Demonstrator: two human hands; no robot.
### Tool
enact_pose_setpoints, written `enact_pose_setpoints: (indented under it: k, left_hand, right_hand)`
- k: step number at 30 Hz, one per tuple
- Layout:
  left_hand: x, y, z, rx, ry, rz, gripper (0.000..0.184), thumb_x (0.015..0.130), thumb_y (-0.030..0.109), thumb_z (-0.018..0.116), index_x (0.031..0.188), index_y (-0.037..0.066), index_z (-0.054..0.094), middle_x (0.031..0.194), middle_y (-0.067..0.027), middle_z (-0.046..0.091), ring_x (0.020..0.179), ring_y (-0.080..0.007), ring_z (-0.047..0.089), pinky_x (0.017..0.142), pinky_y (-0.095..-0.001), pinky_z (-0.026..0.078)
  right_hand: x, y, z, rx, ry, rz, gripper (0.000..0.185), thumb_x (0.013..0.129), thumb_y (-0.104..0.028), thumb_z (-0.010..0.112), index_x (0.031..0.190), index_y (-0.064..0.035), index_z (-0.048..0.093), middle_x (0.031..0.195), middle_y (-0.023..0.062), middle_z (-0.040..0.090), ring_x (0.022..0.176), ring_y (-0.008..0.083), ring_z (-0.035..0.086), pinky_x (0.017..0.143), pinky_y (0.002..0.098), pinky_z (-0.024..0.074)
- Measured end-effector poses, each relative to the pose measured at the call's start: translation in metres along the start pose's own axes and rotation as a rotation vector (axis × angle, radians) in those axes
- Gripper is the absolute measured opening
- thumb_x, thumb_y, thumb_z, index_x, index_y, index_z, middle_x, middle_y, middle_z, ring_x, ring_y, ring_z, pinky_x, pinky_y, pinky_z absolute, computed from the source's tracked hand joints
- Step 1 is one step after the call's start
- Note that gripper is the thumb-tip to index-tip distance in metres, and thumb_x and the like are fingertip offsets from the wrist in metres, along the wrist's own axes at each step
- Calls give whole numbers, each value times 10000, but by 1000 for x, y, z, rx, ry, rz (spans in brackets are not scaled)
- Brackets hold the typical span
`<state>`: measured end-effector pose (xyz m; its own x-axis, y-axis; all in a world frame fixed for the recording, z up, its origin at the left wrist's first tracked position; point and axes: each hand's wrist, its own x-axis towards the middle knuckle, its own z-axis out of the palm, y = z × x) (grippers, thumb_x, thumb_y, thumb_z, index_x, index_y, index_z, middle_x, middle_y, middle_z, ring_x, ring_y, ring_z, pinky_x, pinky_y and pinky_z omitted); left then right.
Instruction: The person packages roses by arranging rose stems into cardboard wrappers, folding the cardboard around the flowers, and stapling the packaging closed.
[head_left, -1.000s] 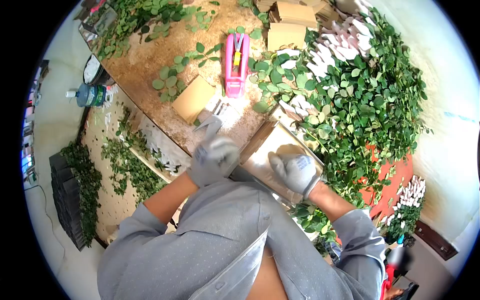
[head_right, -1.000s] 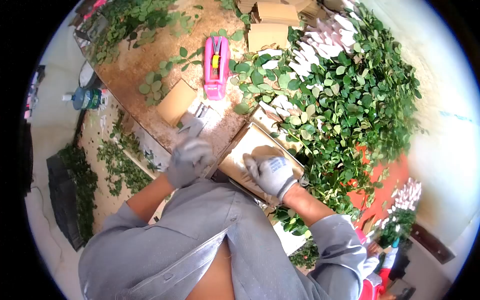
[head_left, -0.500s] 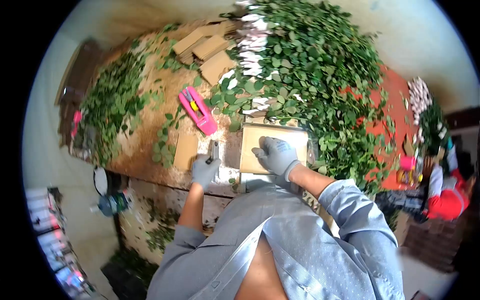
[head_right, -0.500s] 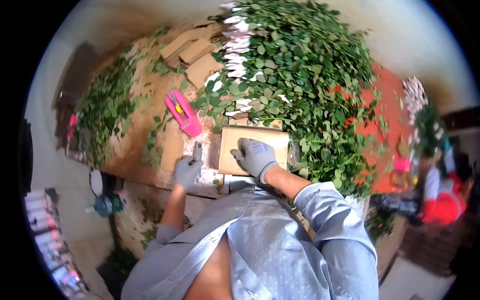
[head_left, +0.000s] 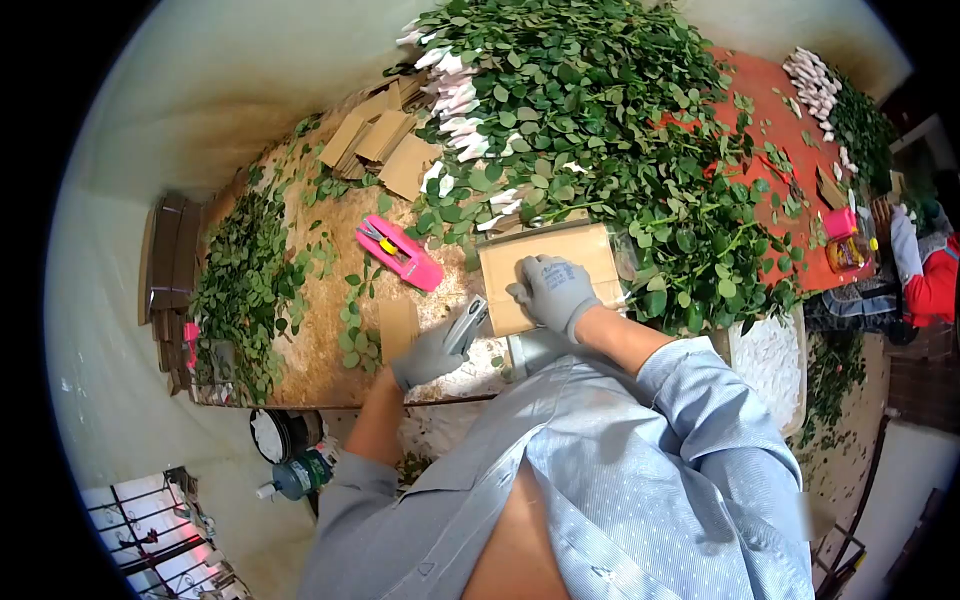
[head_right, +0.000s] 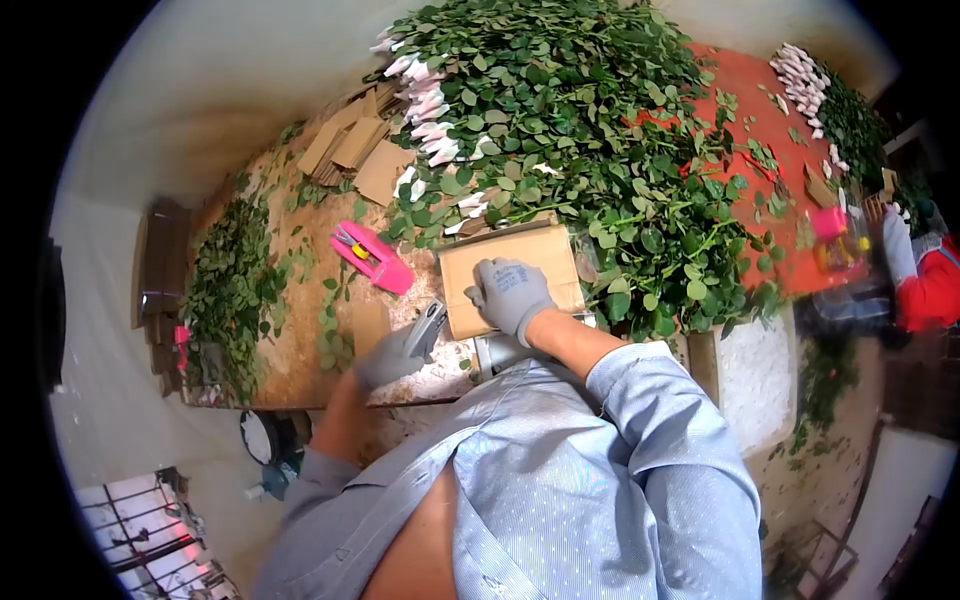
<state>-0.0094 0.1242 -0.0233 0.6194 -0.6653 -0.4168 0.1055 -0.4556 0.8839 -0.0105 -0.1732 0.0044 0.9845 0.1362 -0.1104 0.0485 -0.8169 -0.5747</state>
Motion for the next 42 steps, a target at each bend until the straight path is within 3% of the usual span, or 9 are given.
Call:
enact_pose_setpoints:
  k: [5, 7, 11, 21, 25, 27, 31, 35, 42]
  left_hand:
    - [19, 26, -45, 237, -185, -112, 361, 794, 85, 648, 1149, 58, 591, 952, -17, 578, 884, -144, 569, 851, -328, 507]
    - [27, 42, -54, 398, -202, -12, 408, 767, 87, 633, 1171, 40, 604, 898, -80, 629, 832, -203, 600, 778, -357, 508]
    - [52, 56, -56, 480, -303, 85, 393, 789, 122, 607, 1165, 11, 597, 1003, -151, 649, 934, -269, 627, 854, -397, 512]
    - [59, 63, -30, 948, -95, -70, 416, 858, 354, 740, 1152, 66, 681, 1112, -217, 687, 1061, -409, 660, 916, -475, 525]
    - [58, 67, -32, 876, -57, -114, 424, 860, 359, 732, 1156, 61, 670, 1089, -201, 700, 1034, -385, 679, 909, -469, 531]
    - [57, 68, -45, 720, -243, -54, 435, 857, 348, 719, 1173, 54, 658, 1087, -182, 708, 1020, -355, 690, 895, -466, 538]
    - [55, 81, -81, 796, -340, -158, 352, 839, 236, 689, 1136, 49, 656, 1092, -186, 694, 993, -359, 693, 879, -462, 537]
    - [86, 35, -88, 1336, 112, 130, 216, 895, 163, 626, 1091, 88, 674, 979, -106, 667, 941, -291, 658, 888, -414, 483]
    - [130, -4, -86, 1601, 285, 291, 170, 931, 191, 585, 1059, 134, 681, 1041, -35, 649, 1006, -223, 622, 901, -413, 448]
  right_hand:
    - [-2, -1, 5, -27, 23, 16, 260, 968, -369, 623, 1003, -113, 652, 966, 147, 695, 938, 366, 684, 817, 497, 544]
    - [-2, -2, 2, -43, 9, 30, 285, 980, -381, 613, 1038, -106, 660, 1006, 153, 706, 968, 357, 692, 833, 493, 552]
    - [-1, 0, 9, -29, 22, 38, 236, 946, -339, 648, 1036, -120, 637, 976, 141, 693, 940, 363, 681, 815, 495, 541]
    - [-1, 12, 17, 84, 159, -8, 205, 966, -262, 606, 1083, -94, 612, 998, 163, 684, 983, 392, 658, 821, 506, 524]
    - [-6, 6, 18, 39, 233, -162, 179, 963, -209, 605, 1085, -78, 604, 967, 180, 670, 932, 397, 648, 808, 503, 522]
    - [-4, 5, 22, -33, 303, -164, 126, 957, -122, 597, 1055, -43, 590, 911, 198, 657, 831, 421, 628, 738, 514, 505]
    - [-3, -5, 16, -90, 251, -175, 183, 973, -212, 590, 1051, -47, 575, 922, 220, 616, 862, 422, 605, 780, 516, 493]
    - [-4, 8, 22, -102, 171, -173, 208, 949, -180, 601, 1088, -27, 577, 966, 210, 620, 916, 416, 599, 812, 512, 483]
    - [-3, 11, 22, -111, 121, -157, 225, 941, -172, 595, 1101, -16, 568, 983, 206, 614, 921, 416, 595, 821, 507, 483]
